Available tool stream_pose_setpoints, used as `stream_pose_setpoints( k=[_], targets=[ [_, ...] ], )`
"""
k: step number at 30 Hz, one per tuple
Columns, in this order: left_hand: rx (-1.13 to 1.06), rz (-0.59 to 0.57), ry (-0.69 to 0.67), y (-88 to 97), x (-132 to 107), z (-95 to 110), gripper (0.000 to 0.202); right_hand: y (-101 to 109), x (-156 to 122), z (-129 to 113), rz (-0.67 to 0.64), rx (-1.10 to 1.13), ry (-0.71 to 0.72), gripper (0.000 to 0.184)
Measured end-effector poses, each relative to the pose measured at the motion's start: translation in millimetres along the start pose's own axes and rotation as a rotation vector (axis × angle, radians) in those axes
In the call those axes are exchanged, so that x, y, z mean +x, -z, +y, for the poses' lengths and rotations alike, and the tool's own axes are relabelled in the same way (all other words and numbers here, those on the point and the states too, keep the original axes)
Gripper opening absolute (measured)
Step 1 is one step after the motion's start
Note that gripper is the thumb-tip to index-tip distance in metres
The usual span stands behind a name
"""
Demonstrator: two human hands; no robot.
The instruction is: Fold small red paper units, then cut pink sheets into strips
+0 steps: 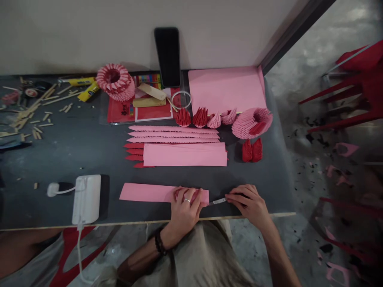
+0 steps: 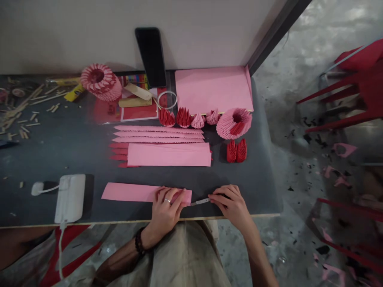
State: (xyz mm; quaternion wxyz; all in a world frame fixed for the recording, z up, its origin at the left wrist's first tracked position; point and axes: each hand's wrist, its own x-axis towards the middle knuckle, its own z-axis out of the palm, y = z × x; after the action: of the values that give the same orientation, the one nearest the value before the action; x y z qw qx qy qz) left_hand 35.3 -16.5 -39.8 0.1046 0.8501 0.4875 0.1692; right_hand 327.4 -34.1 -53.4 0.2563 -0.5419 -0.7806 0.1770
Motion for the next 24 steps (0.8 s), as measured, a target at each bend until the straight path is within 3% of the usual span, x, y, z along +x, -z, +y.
stream_pose_setpoints(
  k=[3, 10, 19, 24],
  targets=[
    [-0.008, -0.006, 0.008, -1.0, 0, -1, 0.035, -2, 1, 3, -0.001, 0.011, 0.006, 0.016],
    [0.048, -0.008, -0.06, -2.8, 1, 0, 0.038, -5, 15, 4, 0.005, -0.05, 0.043, 0.024],
    [0.246, -0.269, -0.054, 2.3, -10, 18, 0.062, -6, 23, 2, 0.051, -0.094, -0.034, 0.023],
    [0.306, -0.312, -0.108, 3.2, -11, 20, 0.061, -4, 22, 4, 0.047, -0.106, -0.042, 0.021]
  ],
)
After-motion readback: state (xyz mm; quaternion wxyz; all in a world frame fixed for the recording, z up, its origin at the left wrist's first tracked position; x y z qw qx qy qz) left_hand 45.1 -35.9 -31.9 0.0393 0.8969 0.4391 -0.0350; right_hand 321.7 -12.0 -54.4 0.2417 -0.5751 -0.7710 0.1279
